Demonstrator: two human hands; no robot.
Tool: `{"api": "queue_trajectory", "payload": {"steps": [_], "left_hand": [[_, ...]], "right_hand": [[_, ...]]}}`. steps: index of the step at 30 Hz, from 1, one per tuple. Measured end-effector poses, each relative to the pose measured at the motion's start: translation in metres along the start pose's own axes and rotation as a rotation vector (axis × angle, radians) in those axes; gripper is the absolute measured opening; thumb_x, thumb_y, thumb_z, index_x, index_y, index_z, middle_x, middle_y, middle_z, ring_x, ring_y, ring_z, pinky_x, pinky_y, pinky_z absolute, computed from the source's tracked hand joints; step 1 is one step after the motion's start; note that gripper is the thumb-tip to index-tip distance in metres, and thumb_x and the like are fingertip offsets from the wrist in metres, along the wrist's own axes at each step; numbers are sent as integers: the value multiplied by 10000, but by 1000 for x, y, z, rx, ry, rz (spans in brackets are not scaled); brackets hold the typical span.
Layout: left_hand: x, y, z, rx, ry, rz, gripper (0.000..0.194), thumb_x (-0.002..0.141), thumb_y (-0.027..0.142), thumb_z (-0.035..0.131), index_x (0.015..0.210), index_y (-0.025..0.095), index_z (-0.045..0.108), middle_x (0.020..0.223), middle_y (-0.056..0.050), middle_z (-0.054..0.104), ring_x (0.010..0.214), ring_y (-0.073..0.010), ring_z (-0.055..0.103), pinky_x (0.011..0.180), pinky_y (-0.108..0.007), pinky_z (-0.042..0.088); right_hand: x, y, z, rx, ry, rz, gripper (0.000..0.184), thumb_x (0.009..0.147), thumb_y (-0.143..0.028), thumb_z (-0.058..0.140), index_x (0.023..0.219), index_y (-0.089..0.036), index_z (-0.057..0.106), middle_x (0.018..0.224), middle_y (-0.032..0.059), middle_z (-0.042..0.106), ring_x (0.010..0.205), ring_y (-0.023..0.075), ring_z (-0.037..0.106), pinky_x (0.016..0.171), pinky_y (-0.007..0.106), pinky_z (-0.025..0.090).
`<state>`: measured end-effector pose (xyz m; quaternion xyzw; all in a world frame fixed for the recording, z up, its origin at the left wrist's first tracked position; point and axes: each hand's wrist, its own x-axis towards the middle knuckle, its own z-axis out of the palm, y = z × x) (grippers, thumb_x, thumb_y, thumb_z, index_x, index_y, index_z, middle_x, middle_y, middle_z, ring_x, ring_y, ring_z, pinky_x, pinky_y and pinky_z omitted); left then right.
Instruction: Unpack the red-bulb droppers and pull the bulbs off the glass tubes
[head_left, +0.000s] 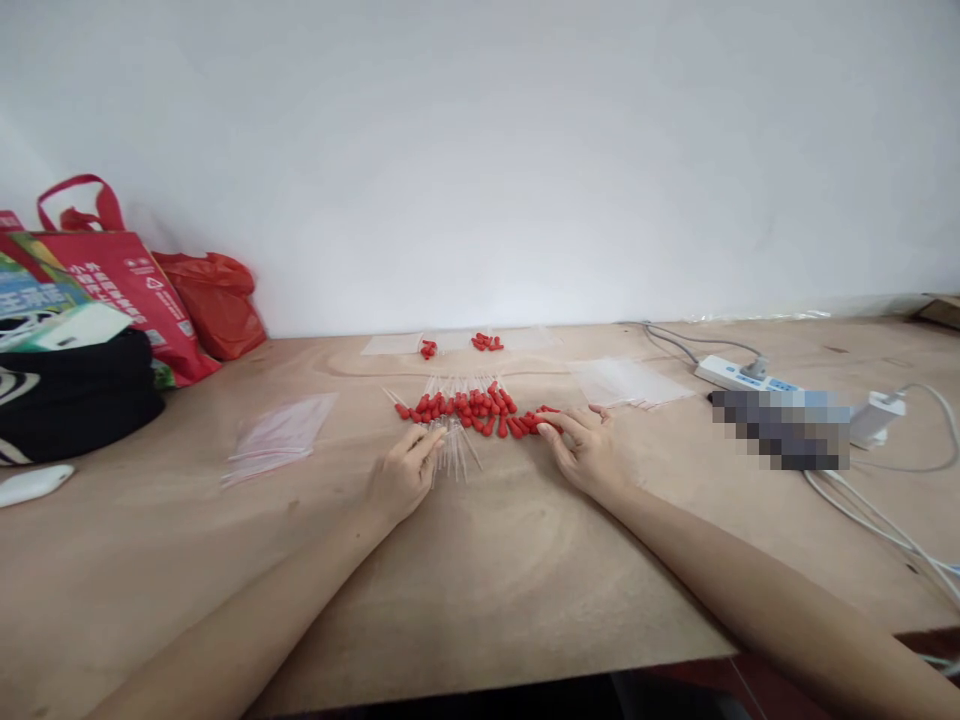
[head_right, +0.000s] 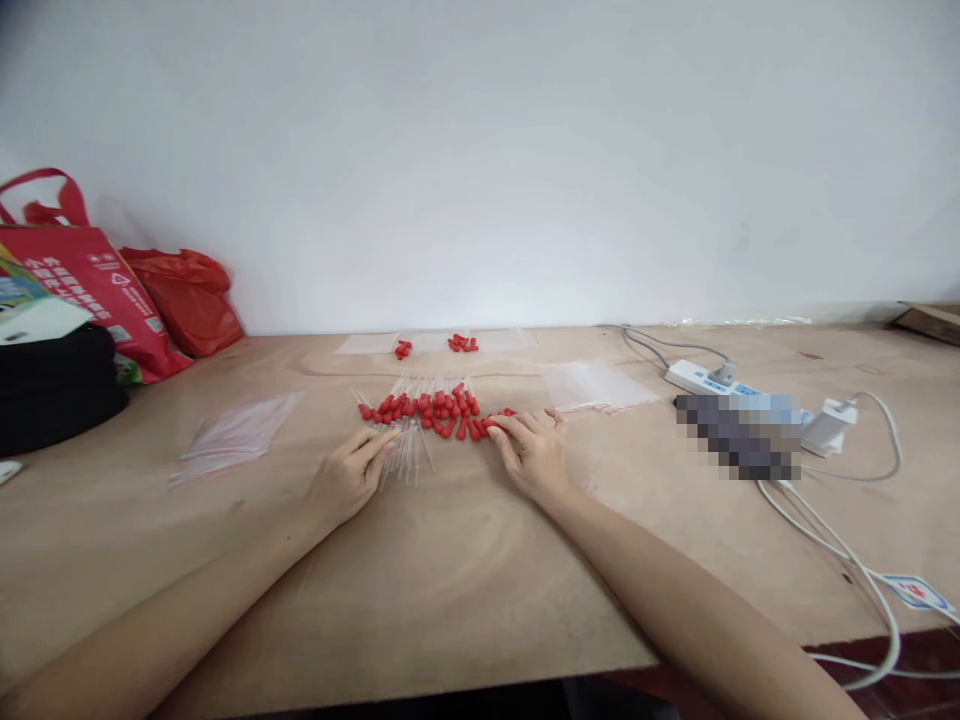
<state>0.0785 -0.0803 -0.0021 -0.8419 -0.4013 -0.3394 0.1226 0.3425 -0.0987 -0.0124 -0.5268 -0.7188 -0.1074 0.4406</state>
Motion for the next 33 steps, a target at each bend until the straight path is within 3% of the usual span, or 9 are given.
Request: {"api": "queue_trajectory", "payload": {"steps": [5,9,16,21,25,30,33], "left_hand": [[4,-1,6,-26,28,-31,357,837,140,302,1134,101,496,857,-81,525,713,-123,555,663,-233,460],[7,-4,7,-34,113,-20,287,837,142,340,1044,134,538,846,-74,536,795,-145,562,735,-259,467],[6,-2,6,-78,78,-35,201,818,148,387,950,157,537,852,-58,596,727,-129,593,704,-243,489],[5,1,5,-143,5,-3,202,814,235,449,980,156,533,883,-65,601,683,-121,602,703,-256,504],[4,1,2,-226,-57,-40,312,772,367,536,1006,161,529,931,-74,599,714,-140,615,704,-282,520],[3,1,-4,-265,-81,-64,481,666,477,623,1017,158,542,986,-90,599,839,-193,605,765,-329,517],[4,0,-6,-253,-83,-55,484,660,481,628,1011,156,553,997,-89,597,896,-205,584,814,-342,491]], "right_hand": [[7,-2,12,-116,34,37,234,819,-301,422,947,-220,599,801,26,636,773,143,532,892,358,183],[14,-7,21,-138,2,17,198,791,-339,457,768,-205,602,679,3,620,732,149,499,909,385,143],[19,-10,32,-183,-44,-7,247,774,-407,488,693,-209,611,687,18,603,789,176,471,904,421,130],[19,-8,33,-206,-46,-4,342,747,-520,494,669,-209,613,702,19,588,793,176,459,896,430,136],[20,-8,32,-187,-41,-12,398,714,-587,496,690,-209,617,719,19,585,783,169,456,895,428,140],[20,-10,31,-169,-46,-28,386,715,-575,502,699,-207,616,728,19,584,787,169,458,896,421,143],[20,-10,30,-166,-49,-23,359,727,-545,504,695,-206,618,725,17,580,788,165,455,894,412,148]]}}
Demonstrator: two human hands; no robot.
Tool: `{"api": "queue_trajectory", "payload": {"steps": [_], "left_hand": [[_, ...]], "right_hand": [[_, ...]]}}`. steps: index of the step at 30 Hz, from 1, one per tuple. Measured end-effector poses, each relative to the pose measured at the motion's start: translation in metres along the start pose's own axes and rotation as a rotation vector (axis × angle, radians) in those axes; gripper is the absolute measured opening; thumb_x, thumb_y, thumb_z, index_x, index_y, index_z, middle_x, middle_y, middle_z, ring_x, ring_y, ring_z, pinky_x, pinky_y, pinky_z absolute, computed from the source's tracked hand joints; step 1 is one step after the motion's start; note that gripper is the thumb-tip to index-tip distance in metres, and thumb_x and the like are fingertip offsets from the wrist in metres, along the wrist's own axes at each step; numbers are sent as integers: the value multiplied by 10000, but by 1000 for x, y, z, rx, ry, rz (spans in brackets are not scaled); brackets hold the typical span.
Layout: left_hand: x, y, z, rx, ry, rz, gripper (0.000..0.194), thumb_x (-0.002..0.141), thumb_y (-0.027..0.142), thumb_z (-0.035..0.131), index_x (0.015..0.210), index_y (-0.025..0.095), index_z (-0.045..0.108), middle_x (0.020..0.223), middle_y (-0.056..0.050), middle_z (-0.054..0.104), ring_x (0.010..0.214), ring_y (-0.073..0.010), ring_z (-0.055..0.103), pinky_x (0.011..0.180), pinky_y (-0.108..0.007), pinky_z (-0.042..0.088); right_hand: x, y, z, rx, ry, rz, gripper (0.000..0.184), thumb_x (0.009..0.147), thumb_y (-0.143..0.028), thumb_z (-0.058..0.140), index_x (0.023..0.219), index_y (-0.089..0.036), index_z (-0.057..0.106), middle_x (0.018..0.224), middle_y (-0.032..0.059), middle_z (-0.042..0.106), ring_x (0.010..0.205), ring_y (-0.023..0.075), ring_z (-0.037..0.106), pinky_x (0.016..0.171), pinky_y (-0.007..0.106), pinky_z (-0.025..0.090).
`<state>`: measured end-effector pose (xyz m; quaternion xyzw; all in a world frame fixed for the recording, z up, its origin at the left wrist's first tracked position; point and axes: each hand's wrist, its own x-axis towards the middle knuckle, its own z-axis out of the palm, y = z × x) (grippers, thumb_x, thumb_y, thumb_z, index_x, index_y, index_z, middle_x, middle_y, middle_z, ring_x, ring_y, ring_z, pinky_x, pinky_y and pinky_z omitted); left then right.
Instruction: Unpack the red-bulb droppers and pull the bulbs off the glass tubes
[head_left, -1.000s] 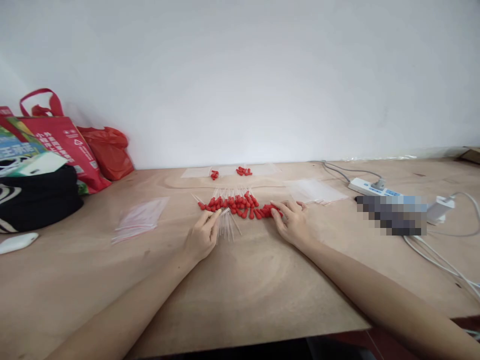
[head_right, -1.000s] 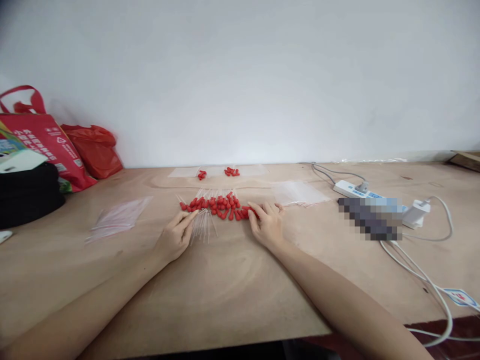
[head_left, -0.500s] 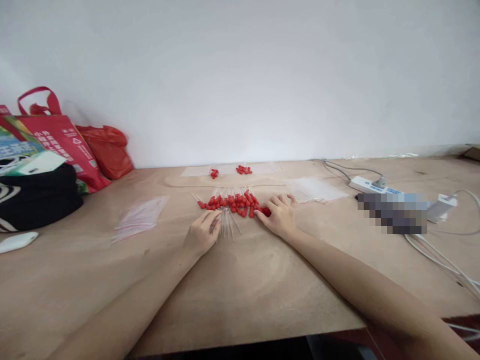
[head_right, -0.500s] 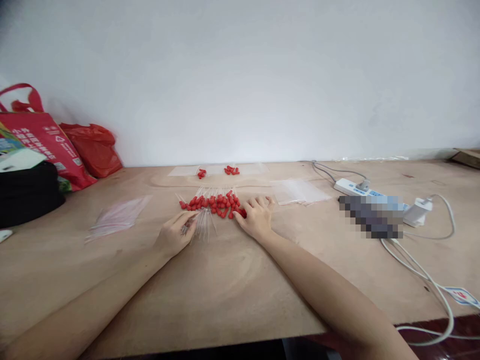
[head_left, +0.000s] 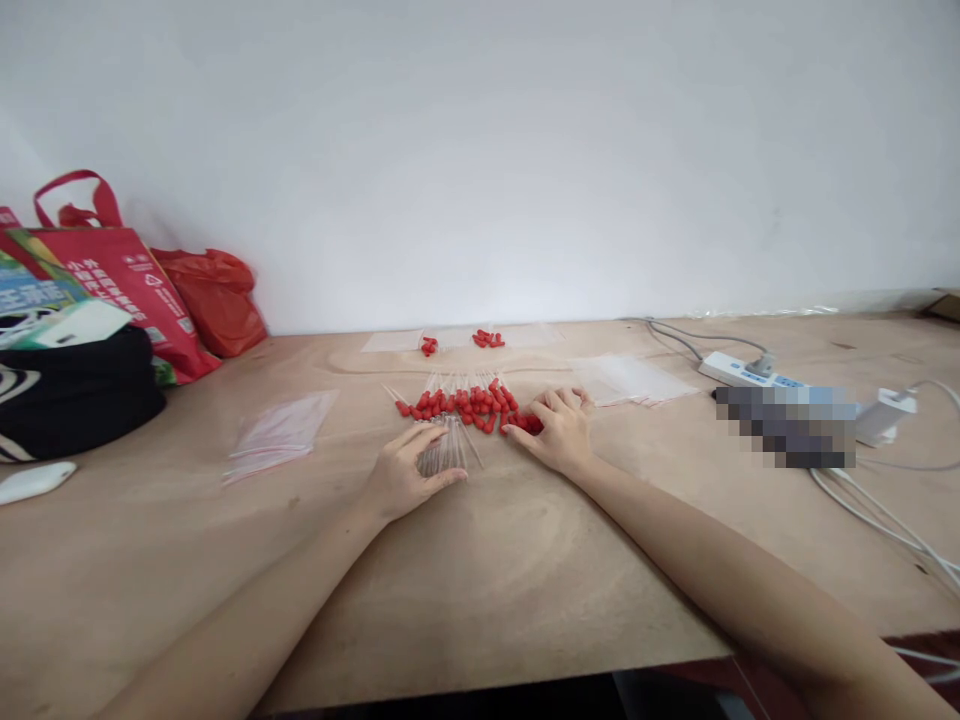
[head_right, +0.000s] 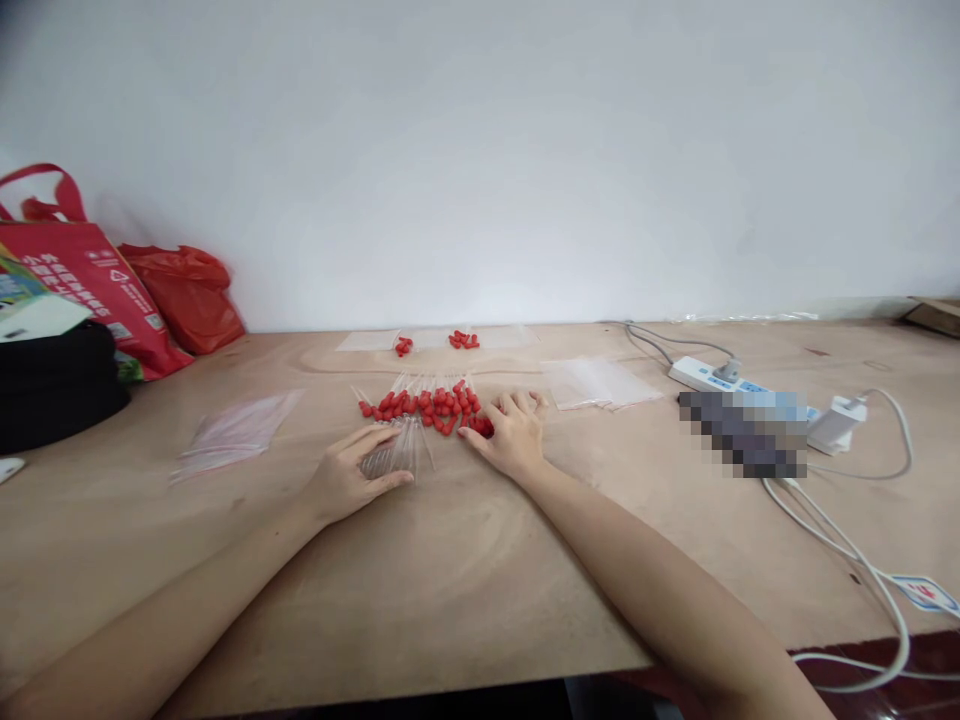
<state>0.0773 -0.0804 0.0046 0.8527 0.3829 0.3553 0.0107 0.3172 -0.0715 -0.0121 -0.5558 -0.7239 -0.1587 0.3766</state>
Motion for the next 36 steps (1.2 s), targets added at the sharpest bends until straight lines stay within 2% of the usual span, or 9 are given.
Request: {"api": "queue_trajectory", "payload": {"steps": [5,11,14,17,21,25,30,36], "left_hand": [[3,-9,-4,41,27,-32,408,697,463,599,983,173,572,970,-68,577,900,-192,557,824,-341,460],[3,-17,-7,98,51,-43,350,707,460,587,913,178,603,924,-58,567,884,-190,532,825,-351,430],[2,-18,-7,100,44,-40,336,711,459,582,899,181,608,919,-56,569,887,-190,526,826,-350,425],[1,-19,-6,96,30,-55,321,720,450,575,898,186,609,926,-55,567,886,-186,529,824,-346,425],[0,-20,-4,96,15,-75,299,741,435,553,909,195,611,930,-52,565,890,-184,532,827,-347,423],[0,-22,-3,88,2,-78,284,761,425,529,909,196,610,934,-50,563,896,-183,530,824,-345,424],[0,-23,-3,76,-5,-98,288,769,432,513,904,196,609,936,-51,558,904,-187,529,834,-358,422],[1,-20,-4,71,-41,-160,355,768,444,505,1020,197,552,1008,-60,525,969,-199,506,876,-374,407]], "right_hand": [[3,-3,-5,8,-40,10,326,737,-512,497,708,-216,632,749,25,571,801,170,445,891,422,150],[12,-18,2,39,-150,-161,256,735,-483,518,856,-301,652,858,24,570,866,186,428,908,470,101],[13,-23,9,34,-158,-191,194,758,-412,518,807,-292,662,824,20,571,863,183,425,915,478,85],[13,-23,10,58,-113,-201,179,785,-347,500,774,-281,665,779,12,574,840,168,432,919,462,92],[14,-8,-1,126,8,-145,186,796,-341,492,798,-277,666,780,7,578,809,150,451,904,412,154],[14,21,-12,161,83,20,176,782,-353,515,817,-271,668,759,7,568,781,148,466,837,365,227],[4,47,-19,137,4,48,175,773,-366,527,822,-277,670,756,8,574,785,157,471,815,359,238],[-2,51,-21,116,-90,63,217,764,-417,508,812,-278,668,799,18,590,803,172,477,802,362,248]]}}
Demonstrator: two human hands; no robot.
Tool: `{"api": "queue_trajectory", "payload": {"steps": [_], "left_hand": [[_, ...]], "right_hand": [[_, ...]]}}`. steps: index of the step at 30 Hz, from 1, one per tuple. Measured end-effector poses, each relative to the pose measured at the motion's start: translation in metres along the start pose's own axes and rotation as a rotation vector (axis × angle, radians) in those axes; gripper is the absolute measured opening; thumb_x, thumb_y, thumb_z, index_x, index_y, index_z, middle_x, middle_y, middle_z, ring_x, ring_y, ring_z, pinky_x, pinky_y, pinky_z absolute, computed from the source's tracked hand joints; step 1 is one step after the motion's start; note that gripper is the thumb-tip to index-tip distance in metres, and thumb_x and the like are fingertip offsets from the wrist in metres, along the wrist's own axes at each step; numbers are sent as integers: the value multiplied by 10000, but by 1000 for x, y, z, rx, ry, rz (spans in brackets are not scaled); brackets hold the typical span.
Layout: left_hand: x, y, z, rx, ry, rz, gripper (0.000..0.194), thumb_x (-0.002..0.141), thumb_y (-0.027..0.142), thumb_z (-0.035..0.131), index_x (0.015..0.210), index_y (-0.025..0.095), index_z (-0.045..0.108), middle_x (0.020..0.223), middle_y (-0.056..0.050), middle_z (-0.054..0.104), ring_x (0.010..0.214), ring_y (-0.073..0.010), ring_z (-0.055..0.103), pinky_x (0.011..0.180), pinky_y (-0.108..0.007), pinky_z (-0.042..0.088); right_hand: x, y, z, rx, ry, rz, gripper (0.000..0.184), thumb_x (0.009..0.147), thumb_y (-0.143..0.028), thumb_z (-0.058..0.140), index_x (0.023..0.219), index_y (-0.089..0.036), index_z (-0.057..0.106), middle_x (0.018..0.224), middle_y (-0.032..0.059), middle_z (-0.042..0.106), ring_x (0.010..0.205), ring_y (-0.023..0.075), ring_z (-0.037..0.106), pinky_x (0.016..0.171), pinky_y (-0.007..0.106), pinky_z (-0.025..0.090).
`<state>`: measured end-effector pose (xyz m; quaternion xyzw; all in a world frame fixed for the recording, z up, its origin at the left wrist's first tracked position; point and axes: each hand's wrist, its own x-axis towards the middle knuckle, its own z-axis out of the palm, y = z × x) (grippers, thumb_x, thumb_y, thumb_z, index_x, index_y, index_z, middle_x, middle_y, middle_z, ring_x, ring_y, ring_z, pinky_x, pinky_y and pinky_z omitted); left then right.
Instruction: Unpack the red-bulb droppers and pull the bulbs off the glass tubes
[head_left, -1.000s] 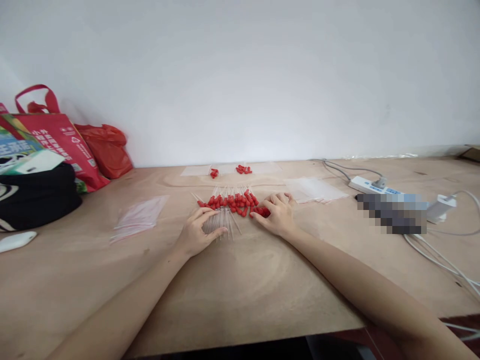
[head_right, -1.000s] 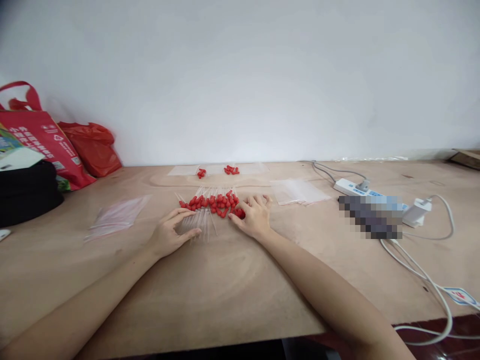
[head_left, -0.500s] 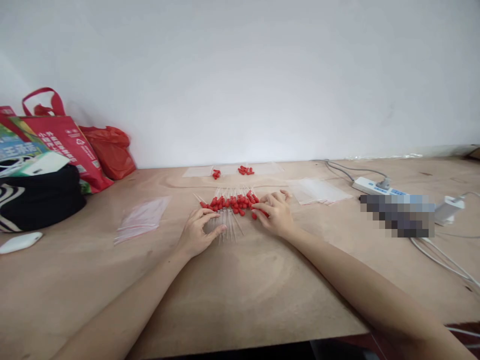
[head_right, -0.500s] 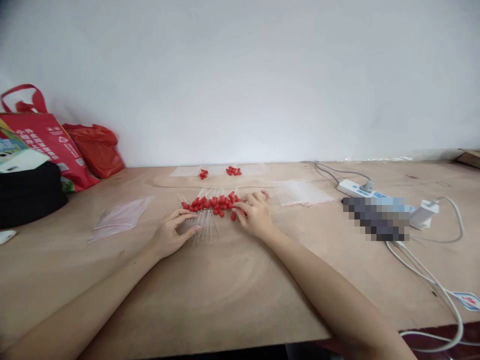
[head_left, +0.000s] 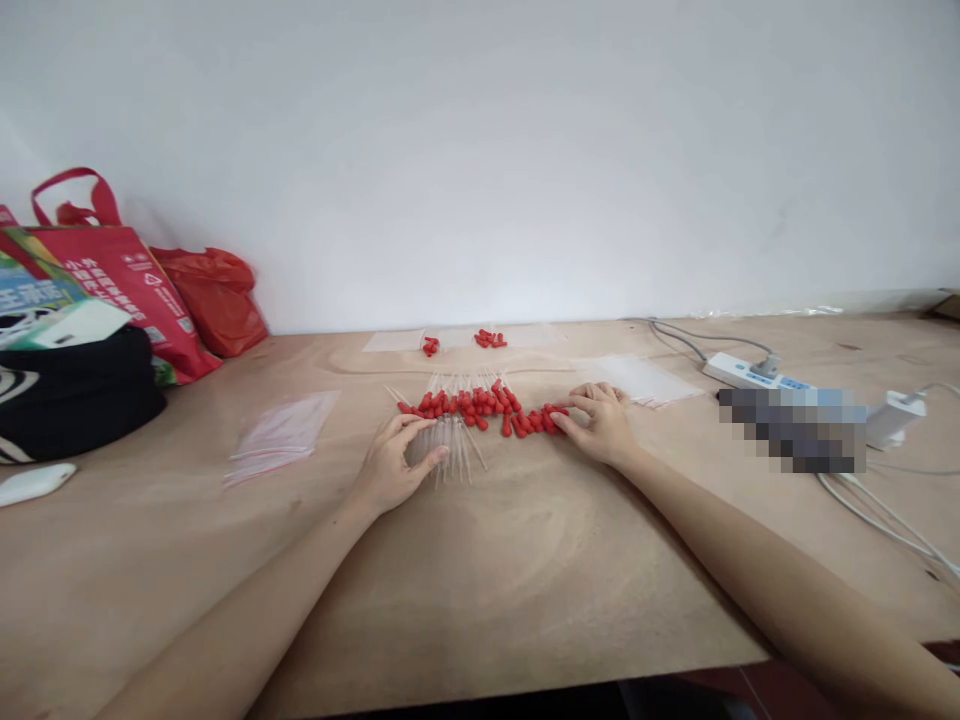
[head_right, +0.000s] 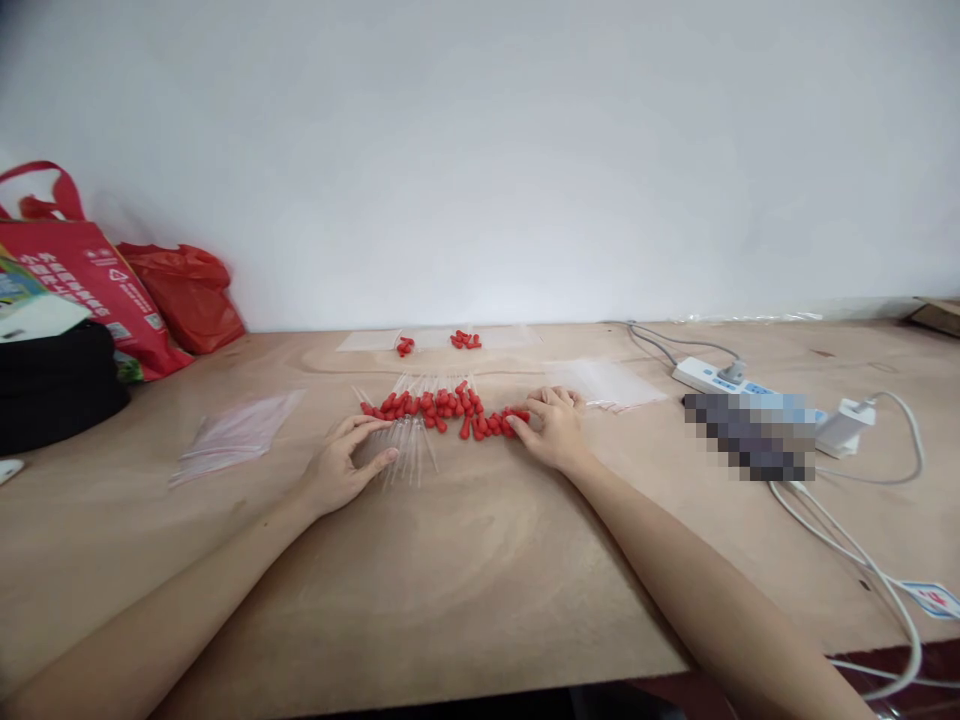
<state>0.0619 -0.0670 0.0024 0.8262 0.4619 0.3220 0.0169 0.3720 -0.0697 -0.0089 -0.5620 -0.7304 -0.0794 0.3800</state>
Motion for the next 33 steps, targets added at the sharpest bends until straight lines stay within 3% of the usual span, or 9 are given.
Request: {"api": "queue_trajectory", "payload": {"steps": [6,10,15,19,24,29,33], "left_hand": [[-1,-1,3,1,-29,-71,403,787,445,469,1088,179,501,1058,-79,488,1027,-213,475,907,-379,391],[0,-4,5,-23,-16,-88,376,806,424,441,1077,173,508,1049,-81,488,1038,-211,461,918,-375,379],[0,-4,4,-39,-37,-110,367,816,412,423,1071,163,509,1035,-86,491,1018,-209,467,899,-380,389],[0,-4,3,-56,-65,-129,353,825,406,410,1077,177,498,1047,-83,485,1006,-204,480,882,-380,402],[-1,-5,5,-78,-71,-112,341,826,397,414,1072,178,501,1040,-78,489,1013,-197,476,908,-373,383],[-1,-6,6,-85,-57,-99,329,827,389,415,1069,184,502,1033,-76,492,1016,-199,477,905,-378,385],[-1,-5,4,-87,-58,-110,331,829,391,411,1064,178,505,1022,-78,493,992,-198,487,883,-376,401]], "right_hand": [[25,-4,3,44,7,241,256,765,-413,468,776,-236,652,797,23,623,809,184,511,778,358,271],[55,-19,15,87,-194,408,256,734,-432,485,792,-238,642,790,9,645,769,177,547,763,348,304],[84,-49,38,-36,-354,323,359,719,-520,495,956,-281,621,844,34,655,865,219,543,863,463,243],[95,-61,55,-209,-435,222,366,797,-504,392,891,-265,653,906,85,648,975,274,502,881,537,173],[100,-63,64,-284,-475,173,381,783,-500,412,853,-200,638,904,109,641,967,273,508,892,527,175],[100,-70,66,-273,-446,251,233,737,-297,490,882,-162,613,903,122,636,919,252,542,876,475,242],[101,-71,58,-241,-374,395,263,733,-230,450,940,-141,585,906,134,630,864,252,565,805,423,318]]}}
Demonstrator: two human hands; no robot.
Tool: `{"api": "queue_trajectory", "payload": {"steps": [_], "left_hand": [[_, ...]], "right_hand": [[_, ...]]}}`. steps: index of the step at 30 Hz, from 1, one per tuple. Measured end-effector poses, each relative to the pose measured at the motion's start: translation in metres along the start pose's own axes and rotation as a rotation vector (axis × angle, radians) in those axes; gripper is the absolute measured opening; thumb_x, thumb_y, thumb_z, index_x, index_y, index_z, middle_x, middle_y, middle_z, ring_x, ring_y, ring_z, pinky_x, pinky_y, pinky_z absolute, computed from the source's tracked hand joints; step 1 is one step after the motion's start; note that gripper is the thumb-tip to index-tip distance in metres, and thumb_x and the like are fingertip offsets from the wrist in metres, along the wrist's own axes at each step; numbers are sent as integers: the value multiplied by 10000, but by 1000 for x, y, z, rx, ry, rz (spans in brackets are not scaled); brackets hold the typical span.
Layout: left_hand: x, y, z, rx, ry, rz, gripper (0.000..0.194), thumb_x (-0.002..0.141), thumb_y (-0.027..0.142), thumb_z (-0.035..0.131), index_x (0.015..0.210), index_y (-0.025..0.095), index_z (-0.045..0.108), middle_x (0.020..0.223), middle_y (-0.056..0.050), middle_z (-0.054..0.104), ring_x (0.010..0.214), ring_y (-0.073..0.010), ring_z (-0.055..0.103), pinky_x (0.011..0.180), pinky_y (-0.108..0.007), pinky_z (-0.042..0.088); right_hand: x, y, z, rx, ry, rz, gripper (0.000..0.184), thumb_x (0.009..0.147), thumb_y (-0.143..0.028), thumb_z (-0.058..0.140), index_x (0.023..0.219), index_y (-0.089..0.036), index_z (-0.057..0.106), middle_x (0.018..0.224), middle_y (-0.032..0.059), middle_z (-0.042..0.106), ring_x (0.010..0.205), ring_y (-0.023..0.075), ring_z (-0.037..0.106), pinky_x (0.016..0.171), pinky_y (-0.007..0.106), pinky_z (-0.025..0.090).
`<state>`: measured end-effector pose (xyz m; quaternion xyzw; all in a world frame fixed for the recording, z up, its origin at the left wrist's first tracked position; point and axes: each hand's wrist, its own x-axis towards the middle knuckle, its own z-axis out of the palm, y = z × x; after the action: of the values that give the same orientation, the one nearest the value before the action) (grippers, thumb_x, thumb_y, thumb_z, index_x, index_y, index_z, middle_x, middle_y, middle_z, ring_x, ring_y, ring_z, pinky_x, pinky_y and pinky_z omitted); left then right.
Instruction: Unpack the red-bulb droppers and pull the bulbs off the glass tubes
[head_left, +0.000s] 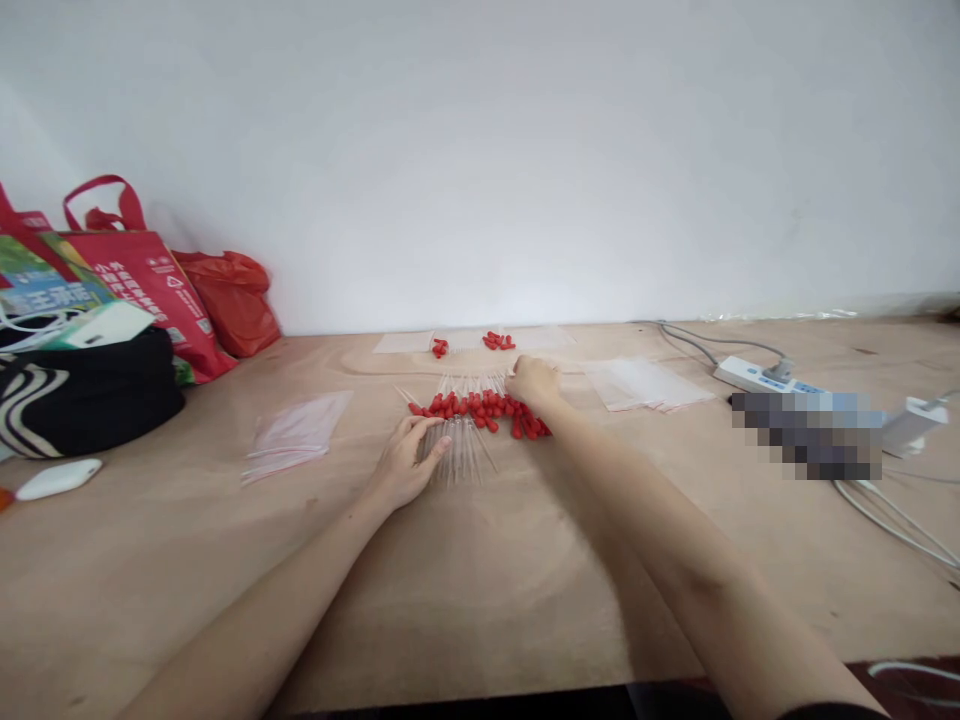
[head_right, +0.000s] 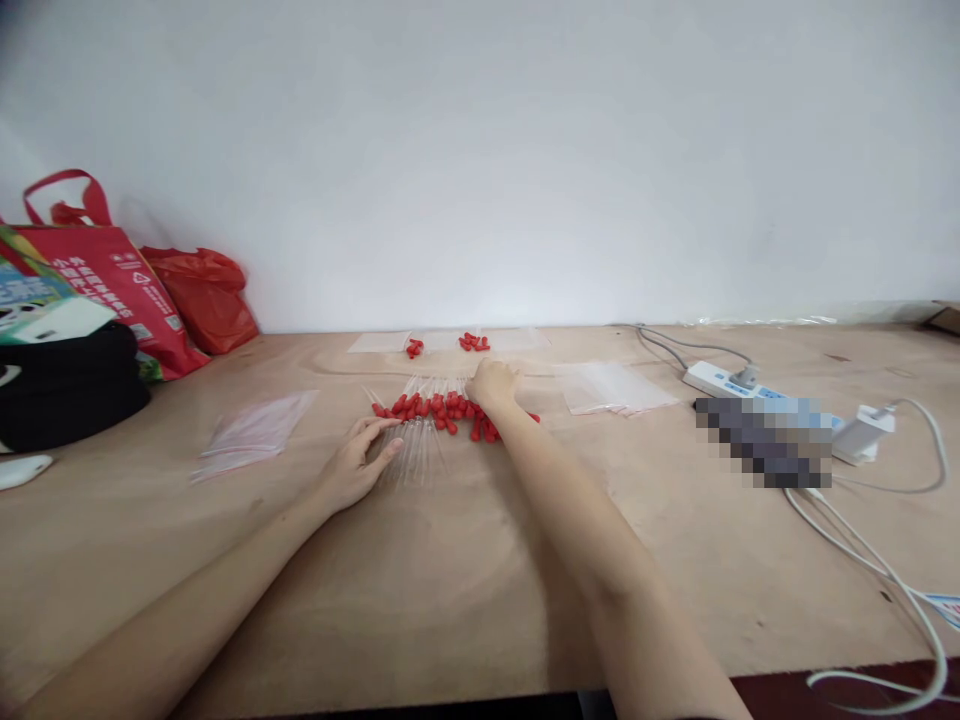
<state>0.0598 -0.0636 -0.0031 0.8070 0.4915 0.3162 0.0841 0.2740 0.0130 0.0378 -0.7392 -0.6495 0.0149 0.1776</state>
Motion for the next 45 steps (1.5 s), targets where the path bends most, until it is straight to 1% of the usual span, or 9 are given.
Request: {"api": "queue_trajectory", "payload": {"steps": [4,7,11,15,23,28,33,37,45], "left_hand": [[0,2,-1,4,18,8,323,830,382,409,1062,178,503,1023,-80,495,996,-202,486,877,-375,403],[0,7,-2,36,88,44,347,824,372,424,1122,196,458,1057,-82,498,1036,-220,460,906,-400,374],[-2,19,-3,73,158,125,528,777,397,501,1241,209,332,1133,-94,474,1077,-247,425,929,-431,344],[-6,30,-6,112,103,295,654,704,454,580,1254,202,332,1171,-106,461,1100,-266,408,933,-431,340],[-11,43,7,270,53,552,187,817,279,488,967,256,597,855,-1,650,872,-173,543,944,-424,288],[-10,47,10,326,95,570,169,835,225,455,855,245,622,701,28,653,709,-141,543,923,-423,298],[-10,50,10,324,153,597,132,818,217,490,854,234,616,707,36,657,716,-137,546,922,-426,296],[-9,54,16,298,217,629,131,811,234,510,890,239,615,732,31,663,735,-141,554,933,-444,285],[-11,60,15,356,267,681,139,809,187,506,703,200,594,633,45,639,734,-125,593,973,-459,256]], "right_hand": [[-13,21,-14,96,88,23,313,799,-278,367,1040,-158,526,898,102,630,865,225,552,721,339,352],[-46,47,-19,272,311,-264,296,805,-317,411,1036,-165,515,827,56,634,845,201,524,707,307,341],[-104,74,-10,213,500,-594,207,817,-259,439,986,-202,545,799,25,638,751,158,502,714,311,299],[-130,74,1,137,510,-800,205,831,-197,421,984,-208,558,818,11,651,720,128,499,712,301,286],[-123,59,3,175,514,-888,203,835,-193,427,973,-183,575,759,16,639,698,126,483,705,293,299],[-124,61,2,178,489,-887,220,806,-293,502,977,-189,593,852,28,638,773,138,491,755,320,284],[-121,61,5,167,469,-856,160,812,-324,502,861,-256,639,734,-7,635,750,124,490,814,343,253],[-121,59,7,175,541,-906,141,788,-318,539,846,-239,641,676,-16,621,722,118,478,820,349,254],[-124,58,2,121,619,-965,90,773,-292,560,781,-237,630,564,-50,573,695,107,468,871,385,215]]}}
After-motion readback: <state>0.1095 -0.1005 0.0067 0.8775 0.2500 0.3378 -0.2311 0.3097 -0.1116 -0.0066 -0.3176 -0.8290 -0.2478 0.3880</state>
